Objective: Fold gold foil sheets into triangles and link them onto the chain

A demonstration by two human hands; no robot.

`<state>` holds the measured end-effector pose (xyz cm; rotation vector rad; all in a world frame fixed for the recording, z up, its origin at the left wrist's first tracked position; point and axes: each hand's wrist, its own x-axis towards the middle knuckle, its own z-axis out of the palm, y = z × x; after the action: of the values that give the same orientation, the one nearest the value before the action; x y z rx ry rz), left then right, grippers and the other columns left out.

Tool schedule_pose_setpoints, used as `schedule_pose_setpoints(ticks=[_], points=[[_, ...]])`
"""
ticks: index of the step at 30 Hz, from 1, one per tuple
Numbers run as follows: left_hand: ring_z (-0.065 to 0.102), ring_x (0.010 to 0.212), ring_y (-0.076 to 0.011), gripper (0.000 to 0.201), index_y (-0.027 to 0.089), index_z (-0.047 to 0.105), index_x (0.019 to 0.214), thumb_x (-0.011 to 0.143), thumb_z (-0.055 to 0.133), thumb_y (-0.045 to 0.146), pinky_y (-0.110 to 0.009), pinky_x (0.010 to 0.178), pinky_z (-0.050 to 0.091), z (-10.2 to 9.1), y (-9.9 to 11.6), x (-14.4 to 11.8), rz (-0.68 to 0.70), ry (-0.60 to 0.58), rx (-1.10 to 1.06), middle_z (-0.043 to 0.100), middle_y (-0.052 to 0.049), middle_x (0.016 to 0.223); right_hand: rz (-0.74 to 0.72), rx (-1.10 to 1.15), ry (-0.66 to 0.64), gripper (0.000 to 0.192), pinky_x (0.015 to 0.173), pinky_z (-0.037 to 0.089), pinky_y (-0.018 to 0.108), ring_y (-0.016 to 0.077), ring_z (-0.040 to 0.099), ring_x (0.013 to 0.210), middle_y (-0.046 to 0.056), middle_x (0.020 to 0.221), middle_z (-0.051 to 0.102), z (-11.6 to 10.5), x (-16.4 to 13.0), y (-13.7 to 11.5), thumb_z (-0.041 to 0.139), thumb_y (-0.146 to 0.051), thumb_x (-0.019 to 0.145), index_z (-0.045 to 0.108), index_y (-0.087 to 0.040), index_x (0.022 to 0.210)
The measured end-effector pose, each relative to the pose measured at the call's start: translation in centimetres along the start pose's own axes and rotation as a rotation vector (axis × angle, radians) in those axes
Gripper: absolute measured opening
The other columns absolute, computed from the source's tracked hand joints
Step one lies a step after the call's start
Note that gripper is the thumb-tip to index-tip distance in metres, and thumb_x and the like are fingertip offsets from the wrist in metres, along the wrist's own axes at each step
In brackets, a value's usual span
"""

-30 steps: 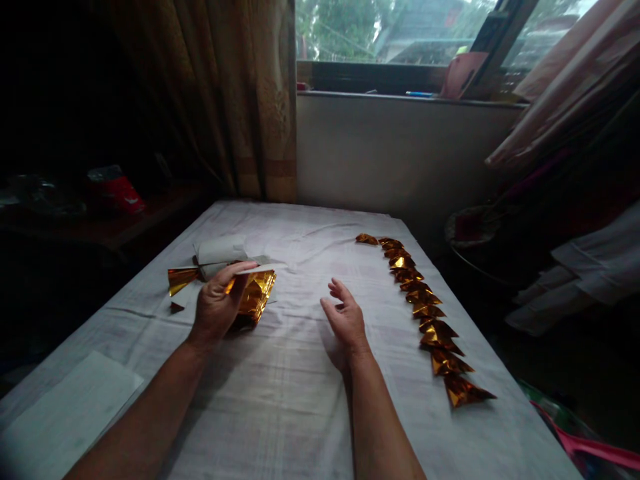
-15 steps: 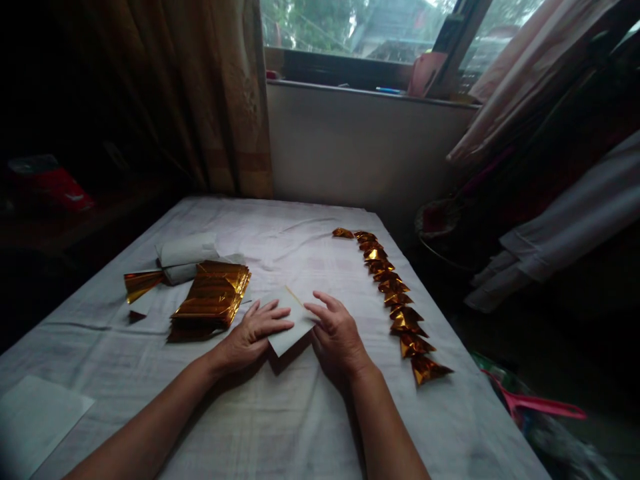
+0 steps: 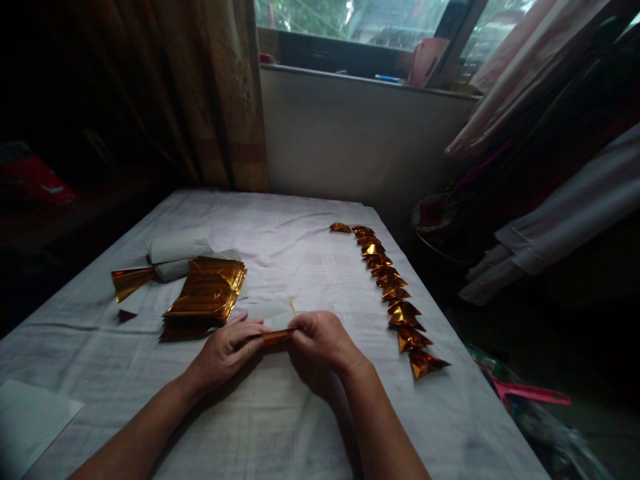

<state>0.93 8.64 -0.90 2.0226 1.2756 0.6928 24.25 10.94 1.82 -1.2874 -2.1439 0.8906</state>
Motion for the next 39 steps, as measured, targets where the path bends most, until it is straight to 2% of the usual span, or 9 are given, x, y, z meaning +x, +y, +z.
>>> schedule_pose_setpoints(ticks=[3, 5, 11, 14, 19, 24, 28, 33, 39], points=[[0.071, 0.094, -0.0212, 0.028, 0.023, 0.073, 0.104, 0.092, 0.051, 0.036, -0.039, 0.103, 0.049, 0.0, -0.2, 0.4, -0.109, 0.149, -0.064, 0.077, -0.003, 0.1, 0.113, 0.188, 0.021, 0.022, 0.063, 0.051, 0.022, 0.015, 0.069, 0.068, -0.001, 0.073, 0.074, 0.7, 2.0, 0.1, 0.053, -0.024, 0.082, 0.075, -0.022, 0.082], [0.07, 0.099, -0.0215, 0.032, 0.023, 0.068, 0.116, 0.09, 0.052, 0.035, -0.034, 0.095, 0.054, 0.2, -0.5, 0.5, -0.136, 0.22, -0.046, 0.075, -0.004, 0.109, 0.125, 0.233, 0.075, 0.021, 0.066, 0.053, 0.023, 0.0151, 0.069, 0.071, -0.001, 0.078, 0.075, 1.5, 3.0, 0.3, 0.053, -0.024, 0.082, 0.074, -0.022, 0.084], [0.041, 0.142, -0.0256, 0.055, 0.025, 0.04, 0.147, 0.093, 0.05, 0.026, -0.045, 0.115, 0.039, 1.3, -1.1, 0.1, 0.058, 0.402, 0.211, 0.042, -0.01, 0.154, 0.111, 0.004, 0.256, 0.027, 0.082, 0.054, 0.033, 0.0195, 0.07, 0.088, 0.003, 0.098, 0.076, 3.6, 3.7, 1.6, 0.059, -0.022, 0.08, 0.073, -0.025, 0.102], [0.027, 0.148, -0.0296, 0.051, 0.025, 0.045, 0.145, 0.094, 0.05, 0.025, -0.053, 0.118, 0.031, 1.7, -0.9, -0.1, 0.195, 0.332, 0.378, 0.037, -0.01, 0.157, 0.115, -0.023, 0.283, 0.032, 0.087, 0.054, 0.035, 0.0207, 0.07, 0.094, 0.004, 0.105, 0.076, 4.0, 3.5, 2.1, 0.06, -0.024, 0.079, 0.071, -0.026, 0.11], [0.042, 0.14, -0.0283, 0.052, 0.023, 0.048, 0.143, 0.095, 0.053, 0.041, -0.054, 0.122, 0.019, 2.2, -0.8, -0.2, 0.229, 0.1, 0.502, 0.054, -0.009, 0.146, 0.11, -0.064, 0.328, 0.035, 0.085, 0.054, 0.035, 0.0205, 0.069, 0.091, 0.006, 0.105, 0.074, 3.8, 3.5, 2.7, 0.06, -0.027, 0.082, 0.069, -0.024, 0.115], [0.043, 0.139, -0.0279, 0.053, 0.023, 0.047, 0.144, 0.096, 0.051, 0.044, -0.052, 0.122, 0.02, 2.4, -1.0, -0.4, 0.205, 0.081, 0.534, 0.053, -0.008, 0.147, 0.074, -0.312, 0.418, 0.029, 0.099, 0.044, 0.047, 0.0296, 0.058, 0.118, 0.011, 0.121, 0.067, 3.6, 3.7, 3.3, 0.065, -0.028, 0.082, 0.07, -0.024, 0.11], [0.043, 0.14, -0.0272, 0.051, 0.024, 0.047, 0.143, 0.096, 0.051, 0.042, -0.05, 0.122, 0.021, 2.4, -1.1, -0.4, 0.208, 0.084, 0.55, 0.053, -0.007, 0.146, 0.067, -0.378, 0.38, 0.025, 0.105, 0.036, 0.051, 0.033, 0.046, 0.133, 0.011, 0.132, 0.062, 3.9, 3.9, 3.3, 0.067, -0.029, 0.082, 0.07, -0.025, 0.106], [0.043, 0.139, -0.0275, 0.049, 0.021, 0.049, 0.141, 0.095, 0.052, 0.04, -0.051, 0.121, 0.024, 2.4, -1.0, -0.3, 0.231, 0.095, 0.558, 0.054, -0.009, 0.145, 0.061, -0.319, 0.355, 0.017, 0.107, 0.034, 0.051, 0.0319, 0.046, 0.134, 0.01, 0.133, 0.062, 4.1, 4.2, 3.1, 0.066, -0.024, 0.08, 0.07, -0.024, 0.097], [0.043, 0.139, -0.028, 0.043, 0.021, 0.054, 0.137, 0.096, 0.051, 0.035, -0.052, 0.118, 0.031, 2.2, -0.6, -0.3, 0.241, 0.136, 0.517, 0.055, -0.009, 0.144, 0.066, -0.037, 0.344, 0.002, 0.11, 0.031, 0.053, 0.0301, 0.052, 0.129, 0.007, 0.119, 0.071, 3.5, 4.4, 3.6, 0.068, -0.026, 0.077, 0.068, -0.024, 0.078]])
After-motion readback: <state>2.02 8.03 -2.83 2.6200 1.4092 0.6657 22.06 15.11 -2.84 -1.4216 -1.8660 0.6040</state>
